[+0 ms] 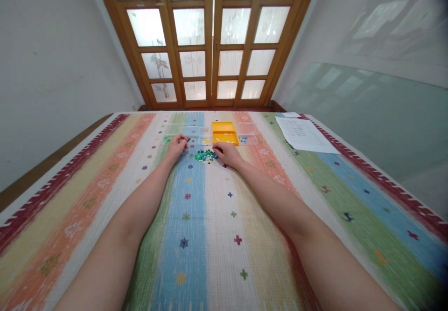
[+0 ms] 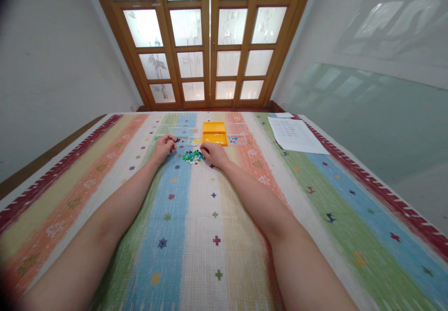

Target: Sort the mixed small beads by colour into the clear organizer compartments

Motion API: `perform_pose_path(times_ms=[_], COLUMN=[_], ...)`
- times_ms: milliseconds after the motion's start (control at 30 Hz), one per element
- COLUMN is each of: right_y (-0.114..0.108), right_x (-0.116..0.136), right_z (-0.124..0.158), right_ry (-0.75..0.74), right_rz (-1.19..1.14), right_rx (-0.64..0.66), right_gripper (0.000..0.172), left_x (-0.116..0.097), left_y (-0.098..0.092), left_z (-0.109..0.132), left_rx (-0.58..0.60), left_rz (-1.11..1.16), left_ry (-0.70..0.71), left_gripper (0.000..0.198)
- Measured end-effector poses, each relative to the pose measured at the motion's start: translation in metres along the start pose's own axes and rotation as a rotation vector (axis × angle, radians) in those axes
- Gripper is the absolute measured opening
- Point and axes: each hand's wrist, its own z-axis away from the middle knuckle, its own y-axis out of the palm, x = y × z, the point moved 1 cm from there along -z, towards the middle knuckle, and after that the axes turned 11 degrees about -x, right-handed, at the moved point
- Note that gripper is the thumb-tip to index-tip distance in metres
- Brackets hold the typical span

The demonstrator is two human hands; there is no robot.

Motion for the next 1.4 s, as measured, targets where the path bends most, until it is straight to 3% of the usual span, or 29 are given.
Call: perform_pose_path(times_ms=[200,433,600,700,833,933,1400], right_y=[0.0,0.001,0.001,0.001,0.001,0.001,0.003], right_x=[0.0,-0.001,-0.001,-0.002,-0.001,-0.001,-0.002], right_z=[0.0,0.0,-0.001,0.0,0.0,0.0,-0.001], right_ry=[-0.018,-0.021,-0.025,-0.021,-0.017,-0.018,-0.014], right_rz=[0.001,0.008,0.015,0.012,0.007,0.012,0.015], right_rx=[-0.005,-0.007,-0.004,-0.004,-0.005,-0.009,-0.001], right_gripper=[0.016,0.016,0.016,0.016,0.017,0.016,0.016], left_x=[-0.001,-0.001,0.003,0.001,-0.01,-0.016,-0.013], left_y=[-0.001,0.002,0.005,0.008,0.014,0.017,0.017], left_z=[0.0,0.002,0.002,0.006,0.017,0.022,0.019], left_rx=[-0.051,0.002,0.026,0.063,0.218,0.295,0.367], left_rz=[0.056,0.045,-0.036,-0.218,-0.473,-0.551,-0.531], left_ry=[0.025,0.041,0.095,0.23,0.465,0.535,0.514], left_gripper=[0.022,0.037,0.036,0.028,0.021,0.021,0.016])
